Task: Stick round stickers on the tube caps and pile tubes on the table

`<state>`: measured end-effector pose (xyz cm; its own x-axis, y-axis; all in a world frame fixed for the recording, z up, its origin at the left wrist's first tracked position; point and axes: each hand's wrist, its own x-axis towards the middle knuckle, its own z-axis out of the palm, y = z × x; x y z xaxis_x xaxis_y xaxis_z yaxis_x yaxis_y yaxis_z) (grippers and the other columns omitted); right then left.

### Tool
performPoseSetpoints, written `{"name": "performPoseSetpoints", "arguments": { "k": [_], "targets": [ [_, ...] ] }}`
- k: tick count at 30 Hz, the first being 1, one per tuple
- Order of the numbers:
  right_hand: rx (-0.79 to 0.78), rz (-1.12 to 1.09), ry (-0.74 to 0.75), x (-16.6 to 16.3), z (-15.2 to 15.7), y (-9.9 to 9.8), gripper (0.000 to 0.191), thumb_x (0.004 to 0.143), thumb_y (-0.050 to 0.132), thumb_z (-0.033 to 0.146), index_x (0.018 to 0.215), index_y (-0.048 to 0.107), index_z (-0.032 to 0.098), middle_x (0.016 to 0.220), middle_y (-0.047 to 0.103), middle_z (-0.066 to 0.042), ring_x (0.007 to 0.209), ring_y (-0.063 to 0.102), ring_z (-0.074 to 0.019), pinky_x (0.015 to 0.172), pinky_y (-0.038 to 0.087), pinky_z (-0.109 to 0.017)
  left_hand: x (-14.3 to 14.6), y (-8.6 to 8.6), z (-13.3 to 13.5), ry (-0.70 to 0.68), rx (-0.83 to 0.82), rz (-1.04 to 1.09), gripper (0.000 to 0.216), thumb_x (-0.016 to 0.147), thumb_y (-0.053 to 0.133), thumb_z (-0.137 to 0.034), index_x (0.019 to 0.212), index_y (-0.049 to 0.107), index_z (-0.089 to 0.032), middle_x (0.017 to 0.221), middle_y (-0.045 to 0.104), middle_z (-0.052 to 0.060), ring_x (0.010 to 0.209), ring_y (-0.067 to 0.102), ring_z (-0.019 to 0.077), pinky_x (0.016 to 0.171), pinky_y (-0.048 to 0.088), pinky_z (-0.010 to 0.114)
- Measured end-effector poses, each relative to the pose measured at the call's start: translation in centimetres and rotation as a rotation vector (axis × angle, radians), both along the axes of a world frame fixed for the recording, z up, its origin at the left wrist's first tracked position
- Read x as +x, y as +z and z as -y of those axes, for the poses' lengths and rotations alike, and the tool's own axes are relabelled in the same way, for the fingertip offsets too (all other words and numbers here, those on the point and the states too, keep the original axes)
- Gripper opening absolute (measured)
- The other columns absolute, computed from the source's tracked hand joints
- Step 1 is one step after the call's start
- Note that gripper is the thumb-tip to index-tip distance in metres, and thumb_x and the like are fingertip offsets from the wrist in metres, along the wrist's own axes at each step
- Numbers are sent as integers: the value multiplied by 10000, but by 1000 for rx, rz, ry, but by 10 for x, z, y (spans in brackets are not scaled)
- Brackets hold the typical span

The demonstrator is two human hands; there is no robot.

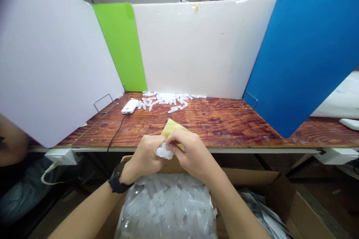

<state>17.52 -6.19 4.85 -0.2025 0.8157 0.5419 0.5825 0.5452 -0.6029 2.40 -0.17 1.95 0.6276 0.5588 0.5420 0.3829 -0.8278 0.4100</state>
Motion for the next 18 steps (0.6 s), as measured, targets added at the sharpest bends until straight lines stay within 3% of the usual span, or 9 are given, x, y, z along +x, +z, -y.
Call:
{"name": "performPoseSetpoints", "arguments": {
  "k": [5,18],
  "targets": [
    [-50,-43,17,0,-1,1,105,797,507,117,824,572,195,795,602,-5,732,554,-130,651,425,-235,0,0,-2,-3,-11,-10,127,601,476,-124,558,365,-171,530,481,-12,479,385,90,485,221,234],
    [94,75,55,0,-3,-1,165,825,406,81,760,519,182,827,568,-33,744,517,-132,664,407,-247,0,0,-5,16,-20,-22,142,583,473,-113,550,348,-172,510,445,-23,468,352,86,477,196,238]
  ]
}}
